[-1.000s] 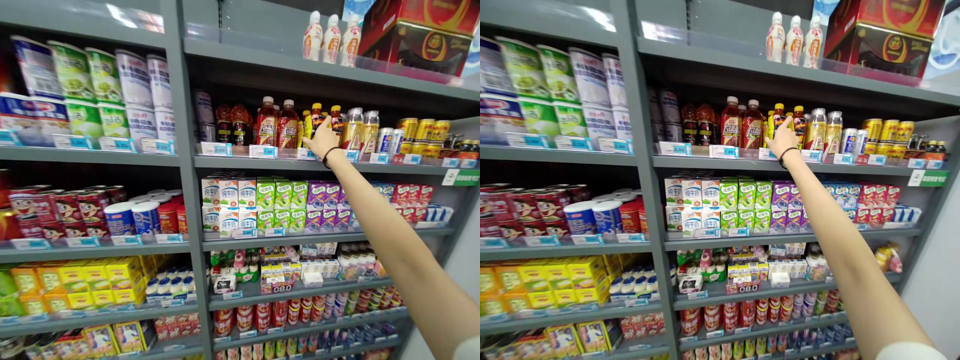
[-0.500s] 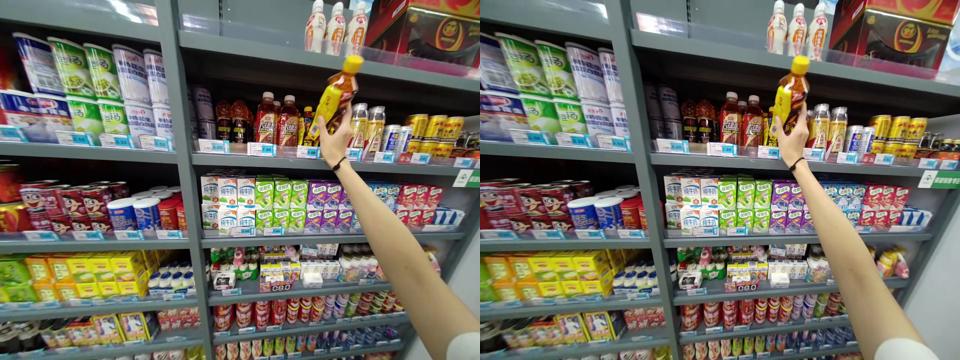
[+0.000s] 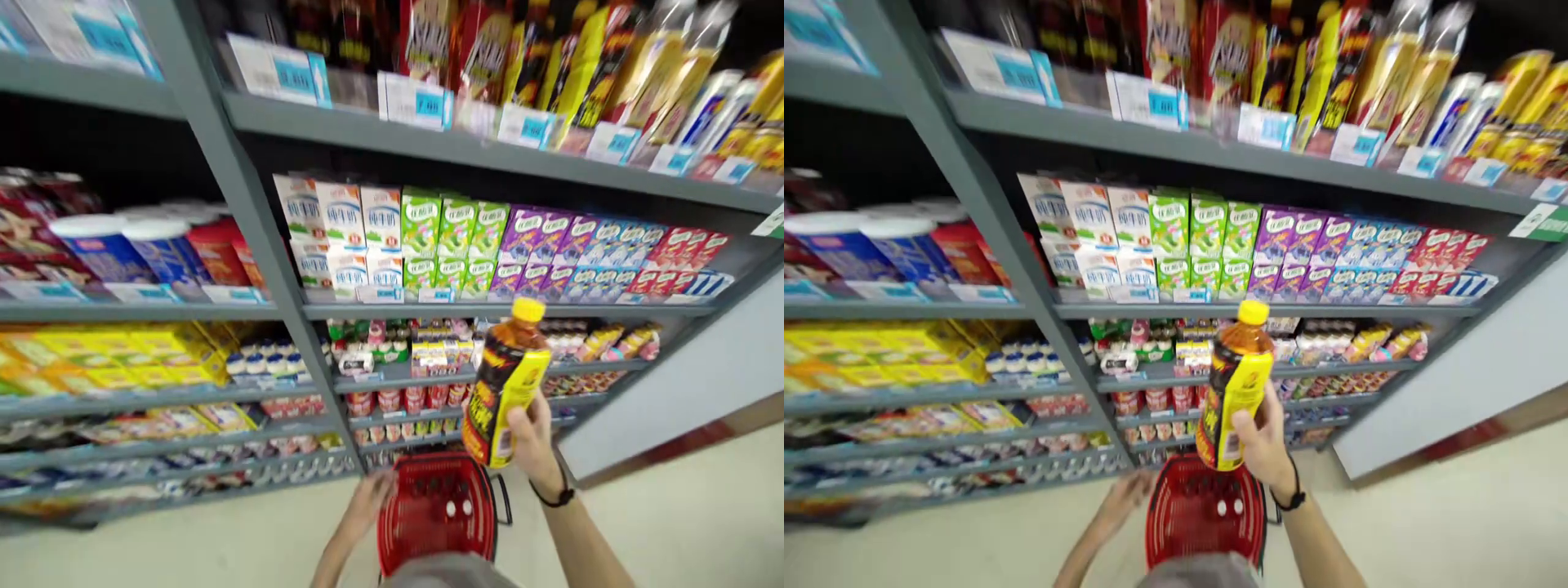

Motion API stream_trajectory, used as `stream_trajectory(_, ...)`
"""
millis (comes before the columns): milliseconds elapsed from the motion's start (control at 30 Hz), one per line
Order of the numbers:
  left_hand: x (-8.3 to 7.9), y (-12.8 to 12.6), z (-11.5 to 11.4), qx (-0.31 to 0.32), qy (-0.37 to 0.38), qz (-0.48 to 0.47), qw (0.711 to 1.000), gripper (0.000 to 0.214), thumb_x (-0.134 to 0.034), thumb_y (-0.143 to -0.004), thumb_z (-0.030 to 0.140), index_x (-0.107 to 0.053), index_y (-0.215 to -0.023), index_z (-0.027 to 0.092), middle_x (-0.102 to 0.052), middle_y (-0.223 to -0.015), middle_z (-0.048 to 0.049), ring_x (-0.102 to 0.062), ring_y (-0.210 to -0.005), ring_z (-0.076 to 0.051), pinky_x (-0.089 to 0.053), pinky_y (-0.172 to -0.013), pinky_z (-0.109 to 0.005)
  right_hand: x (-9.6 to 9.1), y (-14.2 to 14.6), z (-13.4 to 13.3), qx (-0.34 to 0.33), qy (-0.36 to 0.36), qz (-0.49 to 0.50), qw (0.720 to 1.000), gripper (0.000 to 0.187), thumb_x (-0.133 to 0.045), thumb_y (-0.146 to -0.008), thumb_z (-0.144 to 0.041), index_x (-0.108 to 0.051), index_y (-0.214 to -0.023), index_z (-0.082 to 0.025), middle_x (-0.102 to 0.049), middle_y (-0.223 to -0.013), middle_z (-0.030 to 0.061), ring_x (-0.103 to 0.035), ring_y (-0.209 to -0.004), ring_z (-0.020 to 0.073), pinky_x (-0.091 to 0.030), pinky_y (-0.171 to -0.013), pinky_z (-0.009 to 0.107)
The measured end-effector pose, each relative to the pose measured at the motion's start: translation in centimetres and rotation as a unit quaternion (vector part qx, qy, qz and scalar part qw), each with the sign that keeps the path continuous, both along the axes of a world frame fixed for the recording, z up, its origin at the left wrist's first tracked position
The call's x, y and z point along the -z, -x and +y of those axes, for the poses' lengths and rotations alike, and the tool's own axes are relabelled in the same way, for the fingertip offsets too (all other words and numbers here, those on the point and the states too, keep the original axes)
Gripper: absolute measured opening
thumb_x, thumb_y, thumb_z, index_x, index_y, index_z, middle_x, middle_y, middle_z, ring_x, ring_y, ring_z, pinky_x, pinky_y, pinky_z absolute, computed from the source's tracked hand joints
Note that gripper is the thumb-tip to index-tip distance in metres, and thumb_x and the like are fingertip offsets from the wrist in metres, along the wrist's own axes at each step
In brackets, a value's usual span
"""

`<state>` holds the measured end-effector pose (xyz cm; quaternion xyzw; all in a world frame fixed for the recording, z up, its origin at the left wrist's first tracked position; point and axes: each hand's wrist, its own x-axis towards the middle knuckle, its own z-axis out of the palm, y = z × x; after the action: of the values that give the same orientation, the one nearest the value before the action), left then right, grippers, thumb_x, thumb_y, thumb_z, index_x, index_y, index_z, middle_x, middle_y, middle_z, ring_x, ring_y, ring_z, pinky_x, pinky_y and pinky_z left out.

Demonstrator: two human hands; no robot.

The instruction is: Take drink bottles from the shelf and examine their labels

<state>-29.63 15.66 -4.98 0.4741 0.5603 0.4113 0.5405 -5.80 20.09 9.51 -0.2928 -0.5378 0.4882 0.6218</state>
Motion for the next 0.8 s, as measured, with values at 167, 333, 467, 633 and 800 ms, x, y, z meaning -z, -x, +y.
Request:
stream_trajectory(167, -2.1, 0.0, 2.7, 0.015, -0.049, -0.075, 0.996, 0.075, -0.065, -0.080, 0.086, -0.074, -0.108, 0.016, -0.073, -0.101, -0.0101, -0.066, -0.098, -0.025, -0.053, -0.088, -0.035, 7.8, 0.8, -4.5, -0.068, 0.148, -0.061, 0.985, 0.056, -0.079, -0.090, -0.050, -0.056, -0.134, -0.024, -0.075, -0.126, 0.0117, -0.075, -0.114, 0.0269, -0.064, -0.096, 0.038)
stream_trajectory(333, -7.0, -1.6, 2.3, 0.185, -0.163, -0.184, 0.951, 0.078, -0.079, -0.088, 0.056, -0.053, -0.153, 0.023, -0.059, -0.150, -0.0150, -0.059, -0.134, -0.032, -0.044, -0.116, -0.043, 8.8, 1.2, -6.4, -0.065, 0.148, -0.115, 0.980, 0.063, -0.076, -0.095, -0.040, -0.047, -0.148, -0.024, -0.063, -0.145, 0.0126, -0.068, -0.127, 0.0246, -0.059, -0.107, 0.036)
stream_trajectory(467, -7.2, -4.0, 0.8, 0.132, -0.109, -0.246, 0.954, 0.070, -0.093, -0.073, 0.052, -0.068, -0.126, 0.013, -0.073, -0.126, -0.0157, -0.070, -0.114, -0.031, -0.054, -0.103, -0.040, 8.4, 2.3, -7.2, -0.058, 0.152, -0.133, 0.978, 0.077, -0.078, -0.092, -0.038, -0.035, -0.155, -0.028, -0.060, -0.146, 0.0116, -0.063, -0.131, 0.0240, -0.055, -0.112, 0.038)
stream_trajectory(633, -7.2, -5.1, 0.5, -0.021, -0.111, -0.298, 0.948, 0.072, -0.102, -0.058, 0.033, -0.062, -0.116, 0.016, -0.076, -0.111, -0.0100, -0.073, -0.101, -0.026, -0.058, -0.093, -0.035, 8.2, 3.7, -6.7, -0.052, 0.159, -0.169, 0.971, 0.082, -0.087, -0.078, -0.027, -0.039, -0.144, -0.028, -0.059, -0.145, 0.0112, -0.062, -0.132, 0.0246, -0.052, -0.114, 0.039)
stream_trajectory(800, -7.6, -4.7, 0.3, -0.110, -0.091, -0.284, 0.948, 0.084, -0.103, -0.051, 0.025, -0.048, -0.115, 0.019, -0.071, -0.111, -0.0069, -0.072, -0.097, -0.022, -0.058, -0.092, -0.035, 8.6, 4.4, -6.1, -0.082, 0.168, -0.227, 0.956, 0.049, -0.082, -0.085, -0.032, -0.061, -0.128, -0.024, -0.071, -0.126, 0.0077, -0.069, -0.113, 0.0236, -0.057, -0.104, 0.036)
